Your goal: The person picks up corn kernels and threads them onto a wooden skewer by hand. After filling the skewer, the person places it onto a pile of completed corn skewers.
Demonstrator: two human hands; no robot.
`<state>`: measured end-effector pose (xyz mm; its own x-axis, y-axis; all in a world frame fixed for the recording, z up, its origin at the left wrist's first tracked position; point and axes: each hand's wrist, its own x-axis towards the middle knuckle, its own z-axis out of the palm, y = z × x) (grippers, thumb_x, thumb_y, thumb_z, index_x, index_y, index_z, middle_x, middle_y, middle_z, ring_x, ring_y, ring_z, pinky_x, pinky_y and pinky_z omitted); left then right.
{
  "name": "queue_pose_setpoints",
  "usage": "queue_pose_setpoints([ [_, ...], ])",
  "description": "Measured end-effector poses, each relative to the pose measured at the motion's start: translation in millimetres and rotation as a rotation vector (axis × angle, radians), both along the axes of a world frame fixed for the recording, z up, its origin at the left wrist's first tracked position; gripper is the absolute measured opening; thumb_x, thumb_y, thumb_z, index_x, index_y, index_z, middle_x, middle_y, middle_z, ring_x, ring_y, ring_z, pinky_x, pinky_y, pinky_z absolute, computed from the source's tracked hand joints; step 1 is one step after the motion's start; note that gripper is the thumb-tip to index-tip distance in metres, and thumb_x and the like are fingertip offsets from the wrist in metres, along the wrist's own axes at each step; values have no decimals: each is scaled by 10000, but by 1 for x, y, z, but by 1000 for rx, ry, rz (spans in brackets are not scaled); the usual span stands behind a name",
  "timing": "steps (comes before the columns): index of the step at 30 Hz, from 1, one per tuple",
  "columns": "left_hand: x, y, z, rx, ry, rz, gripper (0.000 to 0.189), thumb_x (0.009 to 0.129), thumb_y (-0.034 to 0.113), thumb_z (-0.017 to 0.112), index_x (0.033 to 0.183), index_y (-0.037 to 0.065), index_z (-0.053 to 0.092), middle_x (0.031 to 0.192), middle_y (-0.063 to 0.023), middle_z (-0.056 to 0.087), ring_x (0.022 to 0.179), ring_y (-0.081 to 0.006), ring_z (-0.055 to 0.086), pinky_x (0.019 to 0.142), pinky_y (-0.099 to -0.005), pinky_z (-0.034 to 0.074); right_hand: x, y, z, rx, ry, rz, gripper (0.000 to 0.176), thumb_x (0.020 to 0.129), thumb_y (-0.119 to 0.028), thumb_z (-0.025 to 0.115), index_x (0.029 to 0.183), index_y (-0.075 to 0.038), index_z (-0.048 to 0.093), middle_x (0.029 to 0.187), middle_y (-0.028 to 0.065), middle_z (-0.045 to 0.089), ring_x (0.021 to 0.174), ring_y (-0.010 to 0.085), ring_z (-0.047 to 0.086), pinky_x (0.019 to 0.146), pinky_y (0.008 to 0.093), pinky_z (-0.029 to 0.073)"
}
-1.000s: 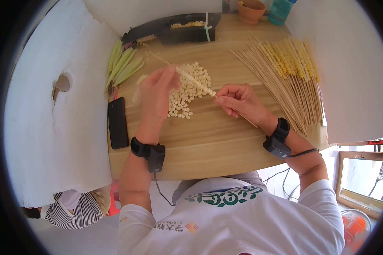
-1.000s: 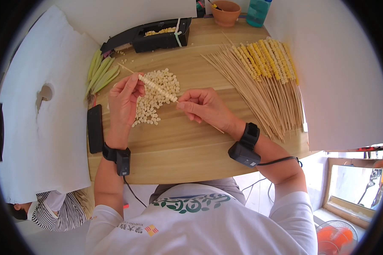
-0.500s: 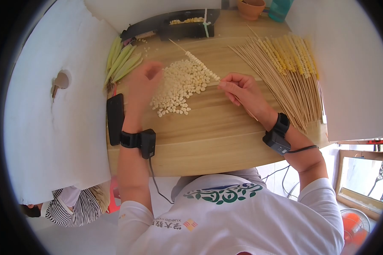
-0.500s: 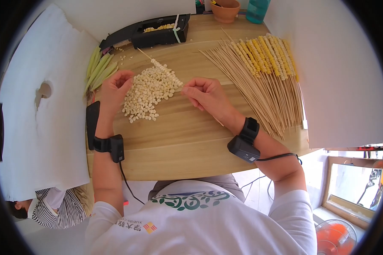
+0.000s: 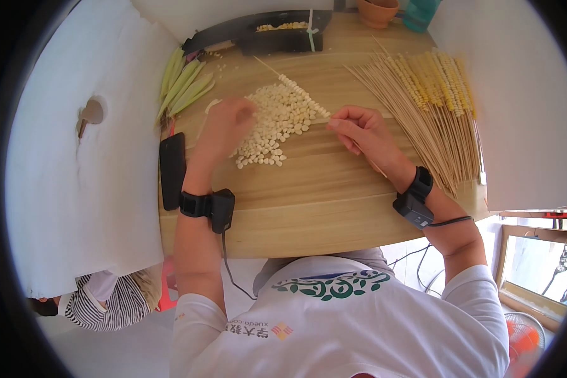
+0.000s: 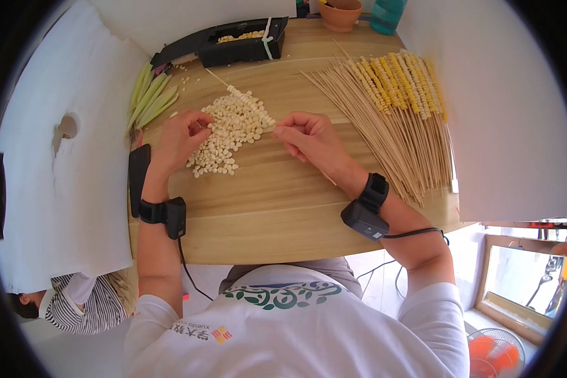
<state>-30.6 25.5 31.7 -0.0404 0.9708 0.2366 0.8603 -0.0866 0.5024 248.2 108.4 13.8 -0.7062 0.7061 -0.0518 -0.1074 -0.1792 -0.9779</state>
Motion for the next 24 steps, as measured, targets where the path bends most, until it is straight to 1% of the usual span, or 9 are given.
queue_pose_setpoints([
  [4, 0, 1, -2, 0, -27, -13, 167, 800, 73, 659, 952, 4, 651, 774, -72, 647, 623, -135, 563, 587, -271, 461, 0, -1, 3, -1, -8, -3, 118, 910, -133, 610, 871, -27, 645, 590, -30, 520, 479, 17, 411, 427, 174, 309],
  [6, -1, 3, -5, -70, -212, 30, 140, 829, 72, 653, 947, -4, 654, 754, -38, 643, 623, -94, 556, 581, -237, 454, 0, -1, 1, 3, -3, -3, 119, 910, -137, 611, 866, -31, 641, 586, -33, 517, 478, 15, 409, 428, 173, 305],
  [7, -2, 4, -7, -67, -210, 30, 140, 829, 72, 653, 947, -4, 654, 754, -38, 643, 623, -94, 556, 581, -237, 454, 0, 0, 0, 8, 3, -2, 121, 910, -142, 613, 860, -34, 637, 582, -36, 515, 476, 13, 406, 428, 171, 302],
  [9, -4, 8, -6, -74, -585, 110, 127, 861, 79, 651, 959, -2, 659, 770, -12, 639, 623, -64, 546, 580, -207, 444, 1, 0, 0, 26, -9, 9, 123, 911, -147, 613, 860, -37, 633, 576, -40, 511, 474, 10, 403, 428, 169, 296],
  [10, -4, 9, -2, -68, -581, 109, 127, 861, 79, 651, 959, -2, 659, 770, -12, 639, 623, -64, 546, 580, -207, 444, 1, -1, 1, 39, -24, 19, 125, 911, -152, 613, 860, -40, 628, 570, -44, 507, 473, 7, 399, 428, 168, 290],
  [12, -4, 7, 5, -52, -765, 152, 153, 878, 100, 655, 995, 2, 659, 784, -18, 649, 625, -65, 548, 583, -201, 444, 2, -2, 2, 33, -23, 34, 129, 913, -159, 612, 863, -41, 625, 565, -47, 503, 471, 5, 396, 429, 168, 286],
  [19, -12, 8, 6, -22, -915, 204, 205, 872, 107, 671, 1041, -7, 646, 880, -47, 666, 695, -74, 568, 629, -208, 459, 2, -6, 6, 59, -53, 88, 134, 920, -163, 611, 864, -42, 614, 570, -60, 490, 476, 1, 385, 436, 173, 281],
  [21, -16, 8, 6, 58, -987, 259, 226, 870, 77, 664, 1072, -21, 637, 918, -50, 663, 731, -81, 575, 665, -211, 472, 3, -9, 11, 55, -55, 115, 128, 921, -155, 610, 865, -40, 613, 575, -65, 485, 485, 1, 387, 440, 173, 282],
  [24, -17, 9, 6, 151, -1026, 285, 252, 870, 55, 657, 1106, -29, 630, 919, -43, 659, 741, -84, 578, 685, -211, 479, 2, -12, 15, 60, -69, 144, 117, 922, -142, 610, 868, -38, 612, 584, -71, 481, 504, 2, 394, 449, 174, 286],
])
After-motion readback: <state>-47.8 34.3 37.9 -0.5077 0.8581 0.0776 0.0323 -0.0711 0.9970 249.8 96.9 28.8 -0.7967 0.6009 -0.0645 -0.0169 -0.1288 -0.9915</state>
